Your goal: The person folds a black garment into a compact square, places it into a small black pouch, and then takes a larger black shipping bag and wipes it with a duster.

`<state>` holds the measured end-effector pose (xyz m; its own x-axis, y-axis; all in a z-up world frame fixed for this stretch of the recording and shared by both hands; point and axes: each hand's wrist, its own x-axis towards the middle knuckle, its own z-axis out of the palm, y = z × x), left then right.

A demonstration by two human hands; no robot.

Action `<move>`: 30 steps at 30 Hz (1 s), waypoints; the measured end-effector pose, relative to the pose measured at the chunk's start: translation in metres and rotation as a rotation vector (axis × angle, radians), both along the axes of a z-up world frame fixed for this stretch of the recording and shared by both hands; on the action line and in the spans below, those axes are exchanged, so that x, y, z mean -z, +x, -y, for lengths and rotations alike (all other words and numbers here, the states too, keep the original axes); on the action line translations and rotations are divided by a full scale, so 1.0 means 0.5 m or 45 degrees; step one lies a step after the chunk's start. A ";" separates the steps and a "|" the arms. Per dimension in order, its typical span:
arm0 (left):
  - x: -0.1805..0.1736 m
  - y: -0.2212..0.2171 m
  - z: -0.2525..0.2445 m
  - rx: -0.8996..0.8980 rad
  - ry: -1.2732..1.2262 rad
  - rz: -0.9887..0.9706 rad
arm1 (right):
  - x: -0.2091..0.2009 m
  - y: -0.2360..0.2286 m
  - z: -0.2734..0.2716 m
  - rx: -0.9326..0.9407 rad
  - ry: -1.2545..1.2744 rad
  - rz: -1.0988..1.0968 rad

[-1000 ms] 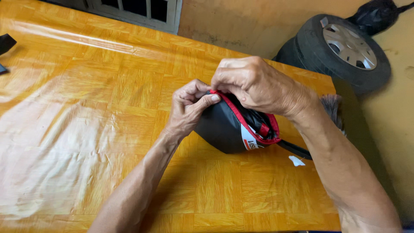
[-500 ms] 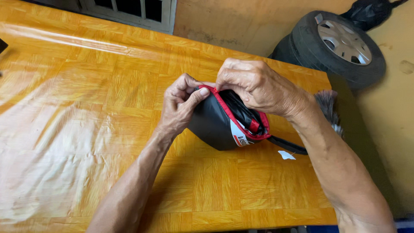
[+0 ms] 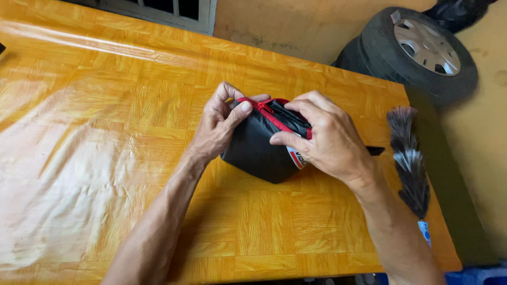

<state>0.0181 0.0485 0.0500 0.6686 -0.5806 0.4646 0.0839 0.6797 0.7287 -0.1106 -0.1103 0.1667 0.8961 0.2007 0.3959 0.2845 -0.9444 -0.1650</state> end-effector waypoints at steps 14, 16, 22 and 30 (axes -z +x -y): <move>0.020 -0.002 0.001 -0.109 0.298 0.063 | 0.018 0.027 -0.011 -0.075 0.078 -0.014; 0.017 -0.004 0.002 -0.154 0.317 0.068 | 0.004 0.040 -0.010 -0.044 0.087 -0.046; 0.019 -0.005 0.005 -0.155 0.344 0.075 | -0.009 0.085 -0.014 -0.150 -0.114 -0.087; 0.024 -0.003 0.011 -0.312 0.337 0.220 | -0.022 0.116 0.010 -0.303 -0.837 0.071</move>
<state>0.0163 0.0432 0.0378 0.7276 -0.5282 0.4377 -0.1964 0.4509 0.8707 -0.0528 -0.1152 0.1779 0.7800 0.6026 0.1689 0.4876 -0.7543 0.4397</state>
